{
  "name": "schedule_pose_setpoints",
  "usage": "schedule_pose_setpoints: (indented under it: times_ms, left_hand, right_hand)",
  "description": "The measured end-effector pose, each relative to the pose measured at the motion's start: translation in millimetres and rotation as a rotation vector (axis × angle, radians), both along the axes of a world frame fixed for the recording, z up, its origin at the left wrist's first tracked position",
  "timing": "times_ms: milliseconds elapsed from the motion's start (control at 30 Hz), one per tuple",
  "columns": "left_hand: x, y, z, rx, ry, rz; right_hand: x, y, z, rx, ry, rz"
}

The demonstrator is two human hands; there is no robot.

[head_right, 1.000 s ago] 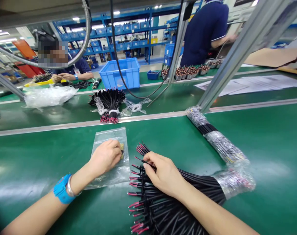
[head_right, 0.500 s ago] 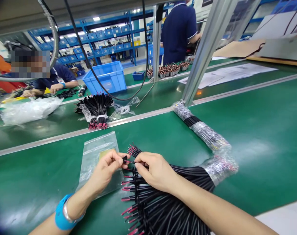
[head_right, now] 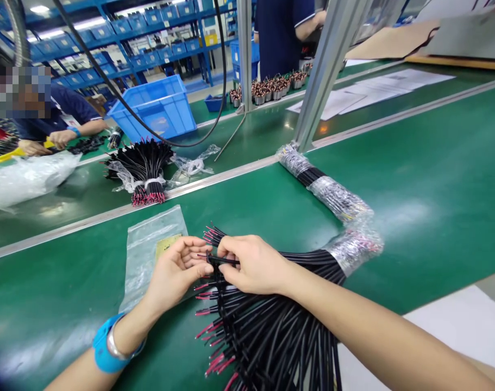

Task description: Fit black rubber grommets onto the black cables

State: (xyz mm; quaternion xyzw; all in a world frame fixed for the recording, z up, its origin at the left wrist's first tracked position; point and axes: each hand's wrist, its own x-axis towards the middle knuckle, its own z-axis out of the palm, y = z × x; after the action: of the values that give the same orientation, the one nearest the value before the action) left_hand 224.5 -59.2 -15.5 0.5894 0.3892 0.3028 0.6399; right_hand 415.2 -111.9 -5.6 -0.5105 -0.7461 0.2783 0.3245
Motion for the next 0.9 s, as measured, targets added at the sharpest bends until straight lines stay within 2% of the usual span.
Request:
schedule_pose_setpoints:
  times_ms: [100,300,467,733,900]
  left_hand:
    - [3,1,-2.4,-0.039,-0.023,0.038]
    - [4,0,-1.1,0.192,0.108,0.036]
    - [9,-2,3.9,0.395,0.206,-0.040]
    - [18,-4,0.1,0.339,0.224,-0.047]
    - [14,-2,2.6,0.334,0.246,-0.061]
  right_hand:
    - [4,0,2.3,0.022,-0.033,-0.005]
    - [9,1,0.2,0.112,-0.091,0.084]
    - [8,2,-3.9,0.093,-0.050,0.091]
    - [8,3,-0.4,-0.016,0.041,-0.005]
    - [9,5,-0.2,-0.050,0.040,0.004]
